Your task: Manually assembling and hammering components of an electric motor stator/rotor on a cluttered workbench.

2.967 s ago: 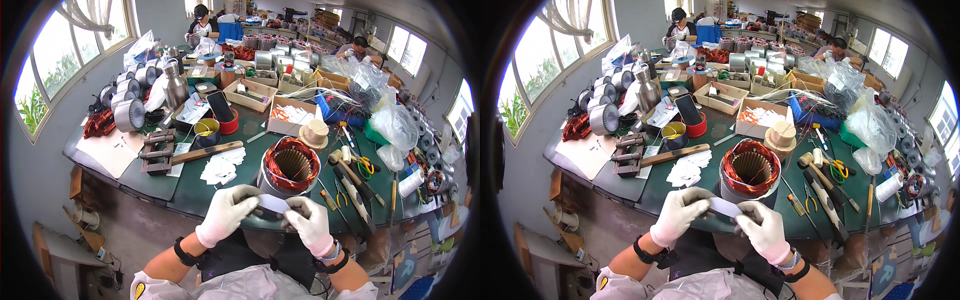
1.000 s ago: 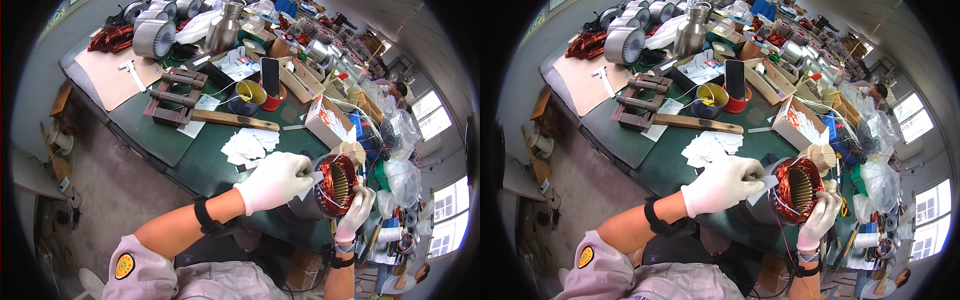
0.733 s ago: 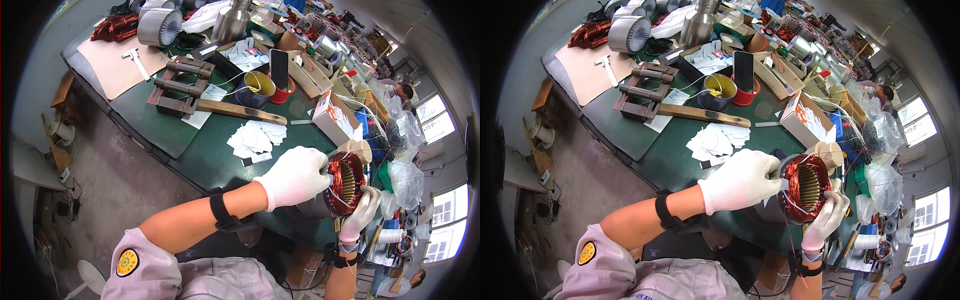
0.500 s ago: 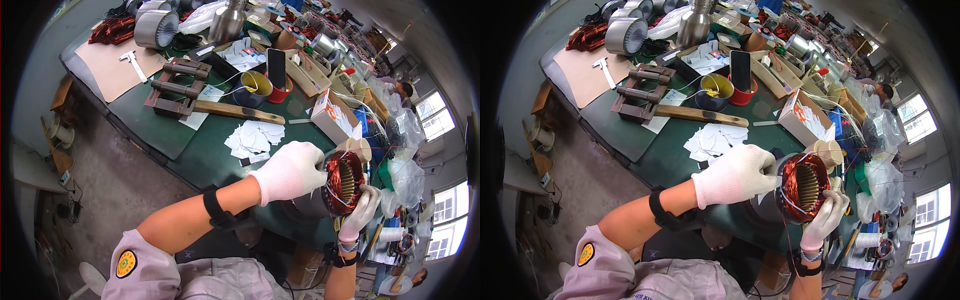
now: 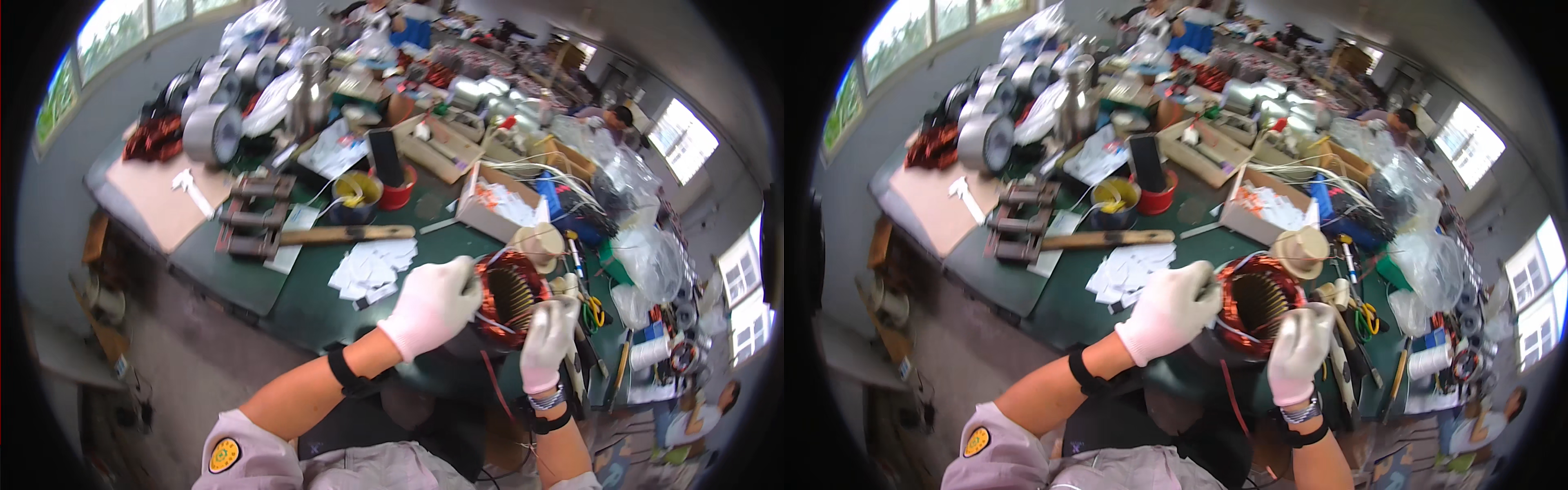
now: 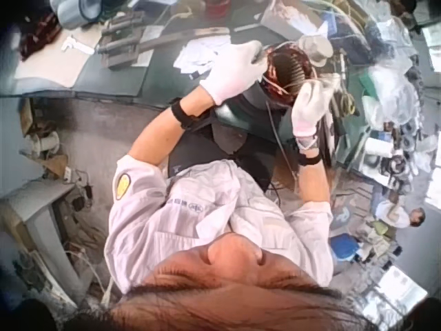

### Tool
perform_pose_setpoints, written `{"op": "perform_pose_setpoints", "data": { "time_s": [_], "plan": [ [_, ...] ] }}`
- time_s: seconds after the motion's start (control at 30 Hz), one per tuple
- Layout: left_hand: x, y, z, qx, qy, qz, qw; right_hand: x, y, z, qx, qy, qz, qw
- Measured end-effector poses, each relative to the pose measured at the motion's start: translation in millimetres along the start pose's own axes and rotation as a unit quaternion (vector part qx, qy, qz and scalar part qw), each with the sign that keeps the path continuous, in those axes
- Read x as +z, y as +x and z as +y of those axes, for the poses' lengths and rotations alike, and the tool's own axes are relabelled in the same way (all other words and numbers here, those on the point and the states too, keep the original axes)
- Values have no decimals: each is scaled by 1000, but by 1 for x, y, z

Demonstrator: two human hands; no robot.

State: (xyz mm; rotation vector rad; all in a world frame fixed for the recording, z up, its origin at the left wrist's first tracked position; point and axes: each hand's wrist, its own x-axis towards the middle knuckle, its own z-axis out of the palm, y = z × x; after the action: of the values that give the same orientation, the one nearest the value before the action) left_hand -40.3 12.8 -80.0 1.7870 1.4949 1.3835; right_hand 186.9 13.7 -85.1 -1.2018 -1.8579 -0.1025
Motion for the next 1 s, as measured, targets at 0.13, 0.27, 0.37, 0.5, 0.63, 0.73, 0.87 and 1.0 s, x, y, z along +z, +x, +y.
{"op": "perform_pose_setpoints", "data": {
  "time_s": [0.13, 0.27, 0.37, 0.5, 0.63, 0.73, 0.87, 1.0],
  "plan": [
    [-13, 20, -1, 15, 23, -57, 998, -17, 9, 1, 32, 125, -20, 991],
    [-23, 43, 10, 23, 55, -135, 989, -18, 38, 15, 54, 89, 51, 993],
    [-12, 50, 14, 63, 135, -102, 984, 3, 57, 43, 68, 178, -135, 972],
    [6, 65, 22, 117, 188, -107, 969, 27, 70, 57, 67, 169, -250, 951],
    [1, 77, 31, 81, 173, -177, 965, 31, 61, 67, 74, 180, -250, 949],
    [-4, 77, 37, 30, 168, -201, 964, 28, 59, 64, 80, 202, -241, 946],
    [14, 77, 26, 140, 221, -130, 956, 29, 66, 58, 85, 188, -257, 944],
    [7, 81, 41, 74, 234, -197, 949, 27, 64, 62, 88, 224, -235, 942]
  ]
}}
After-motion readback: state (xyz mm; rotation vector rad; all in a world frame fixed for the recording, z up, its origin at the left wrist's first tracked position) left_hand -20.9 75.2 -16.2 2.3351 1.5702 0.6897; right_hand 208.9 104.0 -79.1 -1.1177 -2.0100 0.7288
